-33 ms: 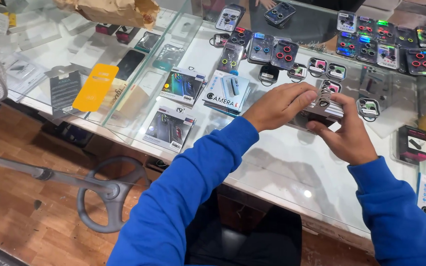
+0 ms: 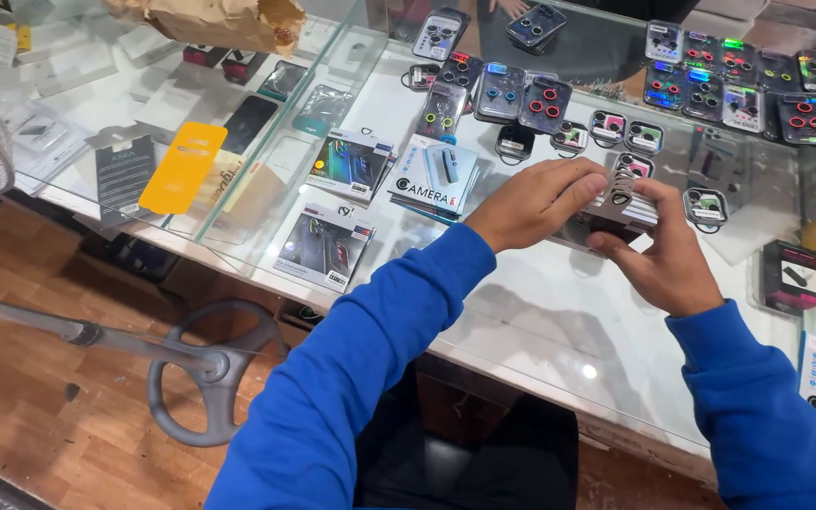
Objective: Organizing and arranging boxed mobile phone accessories on a glass display counter.
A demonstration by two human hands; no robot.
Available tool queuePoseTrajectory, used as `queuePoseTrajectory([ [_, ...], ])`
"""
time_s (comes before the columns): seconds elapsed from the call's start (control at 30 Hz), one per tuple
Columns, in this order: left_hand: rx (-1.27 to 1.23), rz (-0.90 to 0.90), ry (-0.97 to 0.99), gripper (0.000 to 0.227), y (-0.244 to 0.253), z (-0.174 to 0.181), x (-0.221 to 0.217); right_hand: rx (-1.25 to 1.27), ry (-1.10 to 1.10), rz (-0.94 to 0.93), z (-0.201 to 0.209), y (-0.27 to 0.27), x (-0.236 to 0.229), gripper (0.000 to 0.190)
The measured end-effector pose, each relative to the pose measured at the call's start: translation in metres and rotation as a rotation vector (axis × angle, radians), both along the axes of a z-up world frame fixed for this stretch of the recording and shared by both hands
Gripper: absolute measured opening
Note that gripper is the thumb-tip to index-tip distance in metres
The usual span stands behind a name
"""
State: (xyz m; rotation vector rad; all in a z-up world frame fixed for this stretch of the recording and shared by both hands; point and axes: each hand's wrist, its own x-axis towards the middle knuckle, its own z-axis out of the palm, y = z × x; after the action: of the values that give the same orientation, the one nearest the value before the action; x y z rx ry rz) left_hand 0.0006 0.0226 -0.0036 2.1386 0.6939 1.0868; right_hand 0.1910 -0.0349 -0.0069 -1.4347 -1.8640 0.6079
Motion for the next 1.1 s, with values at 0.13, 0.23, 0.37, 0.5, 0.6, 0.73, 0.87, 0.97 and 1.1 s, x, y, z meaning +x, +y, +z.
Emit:
queuePoseTrajectory([
  [0.13, 0.022, 0.09, 0.03, 0.041, 0.001, 0.003, -0.002, 0.034, -0.002, 0.025, -0.001, 0.003, 0.0, 0.065],
  [0.23, 0.047, 0.13, -0.002, 0.038, -0.001, 0.006, -0.002, 0.016, -0.013, 0.016, -0.001, 0.002, 0.0, 0.063],
  [0.37, 0.051, 0.191, -0.064, 0.038, 0.003, 0.012, -0.004, 0.089, -0.053, 0.041, -0.002, 0.007, 0.004, 0.063],
  [0.5, 0.015, 0.223, -0.137, 0.032, -0.001, 0.012, -0.005, 0.041, -0.021, 0.022, 0.001, 0.001, 0.0, 0.062],
  [0.6, -0.014, 0.185, -0.092, 0.028, -0.005, 0.013, -0.004, 0.05, -0.013, 0.038, -0.003, 0.001, 0.003, 0.061],
  [0.73, -0.063, 0.142, -0.095, 0.032, -0.003, 0.015, -0.003, 0.053, -0.033, 0.051, 0.001, 0.001, 0.001, 0.061],
  [0.87, -0.094, 0.127, -0.086, 0.032, -0.004, 0.011, -0.002, 0.042, -0.002, 0.058, 0.0, -0.003, 0.001, 0.062],
  [0.97, -0.066, 0.127, -0.069, 0.034, 0.001, 0.008, 0.0, 0.054, 0.006, 0.057, 0.0, -0.001, 0.001, 0.063],
  [1.1, -0.046, 0.178, -0.041, 0.036, -0.002, 0.008, -0.001, 0.043, 0.025, 0.043, 0.0, -0.002, 0.0, 0.064],
])
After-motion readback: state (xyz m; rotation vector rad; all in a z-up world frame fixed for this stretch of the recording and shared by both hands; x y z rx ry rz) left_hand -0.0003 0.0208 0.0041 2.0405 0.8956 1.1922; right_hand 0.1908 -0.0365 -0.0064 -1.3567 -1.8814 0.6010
